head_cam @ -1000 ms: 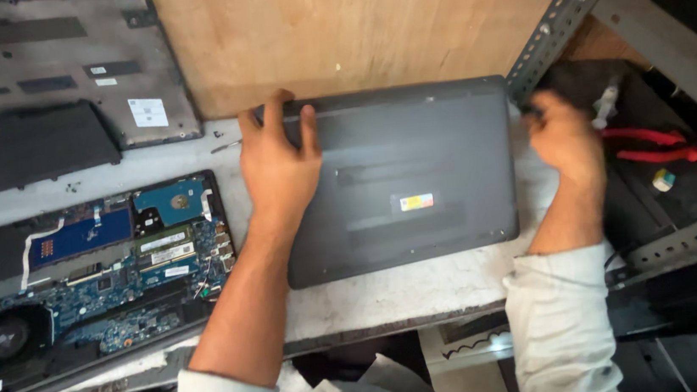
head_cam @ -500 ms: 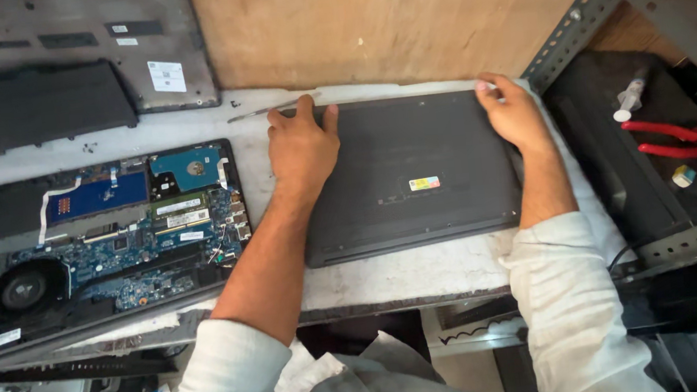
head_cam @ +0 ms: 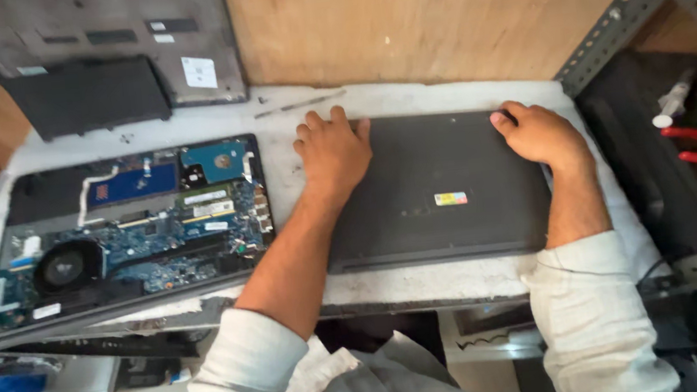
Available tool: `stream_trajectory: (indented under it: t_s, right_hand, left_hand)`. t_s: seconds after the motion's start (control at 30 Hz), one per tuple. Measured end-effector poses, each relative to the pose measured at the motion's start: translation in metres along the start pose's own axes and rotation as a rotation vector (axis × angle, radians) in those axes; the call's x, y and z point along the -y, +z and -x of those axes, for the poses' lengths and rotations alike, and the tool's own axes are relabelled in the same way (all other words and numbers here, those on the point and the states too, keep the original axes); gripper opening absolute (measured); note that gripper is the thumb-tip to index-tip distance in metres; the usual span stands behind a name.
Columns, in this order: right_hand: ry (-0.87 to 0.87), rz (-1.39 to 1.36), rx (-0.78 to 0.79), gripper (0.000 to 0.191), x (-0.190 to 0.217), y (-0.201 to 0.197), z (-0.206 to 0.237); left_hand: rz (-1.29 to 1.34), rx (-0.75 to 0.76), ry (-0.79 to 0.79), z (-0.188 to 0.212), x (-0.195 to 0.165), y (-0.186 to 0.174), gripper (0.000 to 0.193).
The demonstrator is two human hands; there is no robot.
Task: The person works at a repair bench on a disassembled laptop, using a screwdriver on the opened chassis and repositioning the bottom cover. They then handle the exposed motherboard and remove a hard drive from the laptop, holding the drive up before placing it on the bench.
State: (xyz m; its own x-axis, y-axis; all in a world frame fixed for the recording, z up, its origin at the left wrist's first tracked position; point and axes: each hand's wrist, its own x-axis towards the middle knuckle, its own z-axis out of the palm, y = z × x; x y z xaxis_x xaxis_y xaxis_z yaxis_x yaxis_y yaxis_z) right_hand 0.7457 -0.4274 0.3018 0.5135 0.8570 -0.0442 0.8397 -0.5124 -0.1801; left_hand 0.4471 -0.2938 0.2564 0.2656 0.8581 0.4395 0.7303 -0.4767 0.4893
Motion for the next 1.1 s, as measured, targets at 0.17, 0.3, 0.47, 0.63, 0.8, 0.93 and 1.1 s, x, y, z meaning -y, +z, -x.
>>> stream_trajectory:
  t_s: [0.17,0.3,0.47,0.63,0.8,0.93,1.1]
  right_hand:
    - [0.089,0.082,0.097,0.057,0.010,-0.003,0.008]
    - [0.129,0.146,0.136,0.061,0.014,-0.003,0.010]
    - [0.095,0.146,0.147,0.060,0.009,0.006,0.005]
    - [0.013,0.141,0.054,0.059,-0.005,0.008,-0.006]
    - [-0.096,-0.044,-0.112,0.047,-0.009,0.015,-0.003]
    - [-0.050,-0.096,-0.121,0.041,-0.004,0.013,0.005]
    - [-0.060,-0.094,-0.119,0.040,0.003,0.012,0.008]
  left_hand:
    - [-0.277,0.056,0.103,0.006,-0.009,0.007,0.052]
    - [-0.318,0.266,0.217,0.005,-0.040,0.018,0.064]
    - [-0.083,0.432,0.224,-0.010,-0.067,0.029,0.058]
    - [-0.029,0.198,0.295,-0.016,-0.064,0.036,0.051]
    - [-0.055,0.198,0.300,-0.015,-0.063,0.041,0.048]
    - [-0.050,0.131,0.326,-0.014,-0.066,0.039,0.045]
    - [-0.048,0.155,0.298,-0.012,-0.063,0.040,0.044]
